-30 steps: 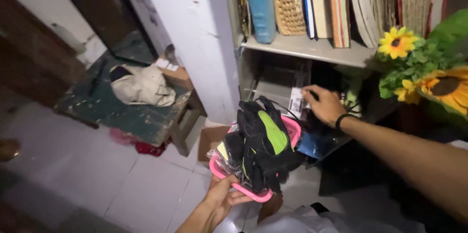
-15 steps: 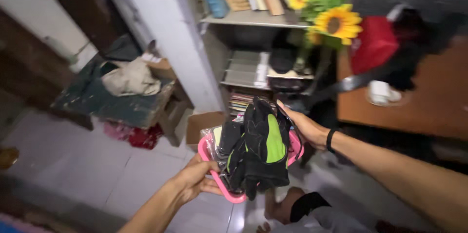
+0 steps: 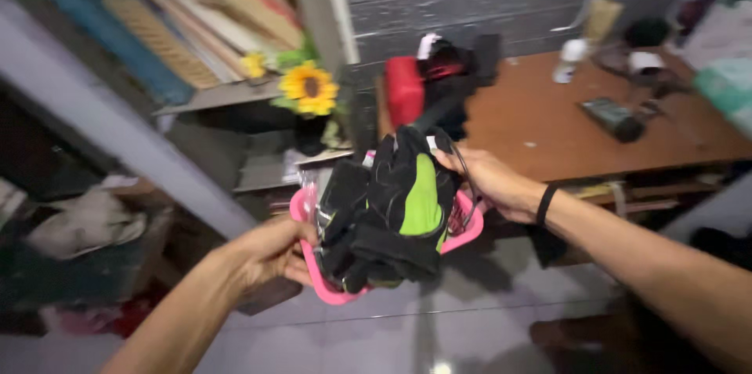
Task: The person empties a brown basket and a pink basket, then sorts and places various small items including a black box, a gift bag, a camera, and other accessories onto a shelf and a table. The person handles items one by one and arranges them in different locations.
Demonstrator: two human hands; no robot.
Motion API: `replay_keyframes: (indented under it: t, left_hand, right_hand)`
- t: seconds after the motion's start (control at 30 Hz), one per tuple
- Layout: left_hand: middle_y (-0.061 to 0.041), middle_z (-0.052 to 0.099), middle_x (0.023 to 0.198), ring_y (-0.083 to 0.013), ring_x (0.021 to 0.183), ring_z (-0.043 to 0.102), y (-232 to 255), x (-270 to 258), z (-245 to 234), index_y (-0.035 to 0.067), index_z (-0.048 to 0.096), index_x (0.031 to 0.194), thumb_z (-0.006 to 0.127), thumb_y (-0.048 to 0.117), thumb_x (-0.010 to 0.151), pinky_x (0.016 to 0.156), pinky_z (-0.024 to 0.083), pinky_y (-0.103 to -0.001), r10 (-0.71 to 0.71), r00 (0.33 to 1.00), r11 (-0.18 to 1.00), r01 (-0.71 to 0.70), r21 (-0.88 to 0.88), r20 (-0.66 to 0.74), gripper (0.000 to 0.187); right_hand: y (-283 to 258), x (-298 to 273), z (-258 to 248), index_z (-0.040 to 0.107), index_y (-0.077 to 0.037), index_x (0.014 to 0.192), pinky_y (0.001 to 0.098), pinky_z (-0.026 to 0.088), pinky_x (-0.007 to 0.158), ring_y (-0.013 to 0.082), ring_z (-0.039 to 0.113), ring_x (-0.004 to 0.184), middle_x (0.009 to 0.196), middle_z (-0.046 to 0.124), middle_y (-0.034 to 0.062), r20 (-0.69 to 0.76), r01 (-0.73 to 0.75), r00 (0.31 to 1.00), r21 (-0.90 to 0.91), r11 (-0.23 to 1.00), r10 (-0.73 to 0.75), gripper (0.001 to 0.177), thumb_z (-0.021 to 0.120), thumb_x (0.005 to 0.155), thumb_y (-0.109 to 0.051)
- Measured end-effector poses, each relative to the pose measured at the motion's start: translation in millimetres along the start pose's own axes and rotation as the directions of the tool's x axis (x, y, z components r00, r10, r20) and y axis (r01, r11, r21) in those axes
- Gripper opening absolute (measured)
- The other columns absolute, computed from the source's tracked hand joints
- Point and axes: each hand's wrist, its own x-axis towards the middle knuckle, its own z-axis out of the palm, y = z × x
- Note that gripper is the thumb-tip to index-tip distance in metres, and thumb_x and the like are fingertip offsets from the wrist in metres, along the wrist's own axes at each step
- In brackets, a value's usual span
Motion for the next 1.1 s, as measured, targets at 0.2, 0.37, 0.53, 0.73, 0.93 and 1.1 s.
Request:
replay_keyframes:
  t: [0.2,0.37,0.53,0.73,0.93,1.1]
  left_hand:
    - [-0.020,0.072,0.103,-0.0354,0.084,0.076,54.3,105.8,113.2,-0.004,0.062,0.117,0.054,-0.001,0.080,0.073,0.063,-0.053,0.098,0.990,0.994,-0.102,0.037,0.099,0.039]
    - [-0.012,0.068,0.084,-0.0301,0.073,0.075,90.7,207.3,195.9,0.004,0.062,0.112,0.053,-0.009,0.074,0.066,0.062,-0.052,0.259,0.965,0.961,-0.255,-0.107,0.031,0.041]
    - [-0.009,0.068,0.077,-0.0215,0.064,0.060,140.1,281.7,237.9,0.002,0.072,0.108,0.069,0.001,0.082,0.047,0.044,-0.037,0.509,0.860,0.774,-0.442,0.454,-0.031,0.026]
    - [-0.011,0.072,0.079,-0.0220,0.060,0.071,204.4,332.3,254.5,0.001,0.070,0.101,0.064,0.007,0.088,0.046,0.058,-0.039,0.425,0.901,0.829,-0.427,0.361,0.090,0.016]
    - [-0.012,0.073,0.077,-0.0213,0.058,0.072,242.6,370.6,253.6,-0.002,0.073,0.096,0.057,0.006,0.091,0.047,0.061,-0.037,0.364,0.914,0.804,-0.407,0.433,0.181,0.019]
    - [-0.014,0.074,0.077,-0.0231,0.057,0.072,235.3,390.5,253.1,-0.001,0.075,0.098,0.056,0.006,0.090,0.045,0.060,-0.037,0.313,0.937,0.838,-0.348,0.419,0.153,0.022]
  right_hand:
    - [17.8,-23.7,-138.1,0.066,-0.016,0.119,0.0275,0.049,0.044,0.0091,0.061,0.054,0.088,0.071,0.0004,-0.116,0.033,0.993,0.201,0.979,-0.010,0.033,0.067,0.093,-0.035]
    - [42.8,-5.7,-241.7,0.066,-0.012,0.112,0.0244,0.035,0.037,0.0073,0.051,0.049,0.084,0.066,-0.0021,-0.264,0.099,0.961,0.047,0.994,-0.083,0.031,0.068,0.098,-0.039]
    - [52.7,23.8,-294.3,0.065,-0.018,0.111,0.0295,0.049,0.041,0.0136,0.062,0.055,0.090,0.069,0.0003,-0.380,0.050,0.925,0.153,0.987,0.012,0.027,0.065,0.093,-0.038]
    - [49.3,76.5,-332.3,0.069,-0.014,0.120,0.0358,0.056,0.057,0.0150,0.065,0.072,0.100,0.069,0.0030,-0.527,-0.009,0.848,0.086,0.996,0.054,0.036,0.065,0.094,-0.040]
    - [61.0,132.3,-364.7,0.069,-0.008,0.122,0.0275,0.055,0.082,0.0082,0.068,0.092,0.106,0.075,-0.0005,-0.543,0.118,0.838,0.095,0.989,-0.048,0.040,0.066,0.093,-0.035]
    - [74.0,152.9,-371.7,0.071,-0.005,0.121,0.0282,0.048,0.066,0.0112,0.060,0.079,0.096,0.070,0.0006,-0.564,0.035,0.825,0.094,0.995,0.024,0.041,0.067,0.095,-0.037]
